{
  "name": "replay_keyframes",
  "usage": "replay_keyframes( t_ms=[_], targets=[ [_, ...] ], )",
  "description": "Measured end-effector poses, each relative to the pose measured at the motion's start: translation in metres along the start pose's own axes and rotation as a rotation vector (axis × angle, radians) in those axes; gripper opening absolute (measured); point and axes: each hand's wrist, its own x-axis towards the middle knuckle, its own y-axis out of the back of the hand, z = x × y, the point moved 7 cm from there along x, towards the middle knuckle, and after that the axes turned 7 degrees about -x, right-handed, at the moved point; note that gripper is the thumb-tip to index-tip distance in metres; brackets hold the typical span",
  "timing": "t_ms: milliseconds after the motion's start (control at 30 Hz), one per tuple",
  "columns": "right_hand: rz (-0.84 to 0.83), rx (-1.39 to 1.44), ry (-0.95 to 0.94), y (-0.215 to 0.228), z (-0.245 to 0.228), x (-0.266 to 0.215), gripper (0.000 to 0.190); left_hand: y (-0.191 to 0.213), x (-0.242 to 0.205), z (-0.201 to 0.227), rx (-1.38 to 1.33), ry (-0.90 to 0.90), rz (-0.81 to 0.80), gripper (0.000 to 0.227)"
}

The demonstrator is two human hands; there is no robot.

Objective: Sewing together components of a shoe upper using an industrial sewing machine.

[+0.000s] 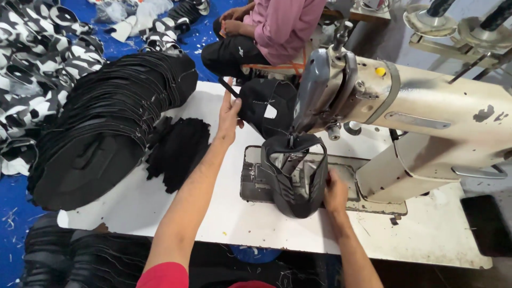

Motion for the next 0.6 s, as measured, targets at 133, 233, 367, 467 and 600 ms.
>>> replay_keyframes(
  t_ms=[133,233,367,467,600],
  targets=[
    [-0.02,0.039,-0.047,0.012,-0.023,-0.004,0.026,-0.012,-0.015,0.01,-0.077,0.086,-0.058,0.06],
    [-0.038,0.02,-0.044,0.011,-0.023,-0.003,0.032,-0.009,-0.017,-0.005,-0.095,0.157,-0.024,0.063],
    [-0.089,-0.053,-0.053,0.001,-0.01,-0.006,0.026,-0.012,-0.023,0.002,0.051,0.032,0.018,0.057],
    [-0.076,-0.041,-0.012,0.011,-0.026,-0.003,0.028,-0.017,-0.02,0.003,0.112,-0.056,-0.009,0.066],
    [-0.113,-0.005,-0.028,0.017,-0.038,-0.004,0.034,-0.017,-0.024,0.0,0.162,-0.058,0.05,0.063]
  ],
)
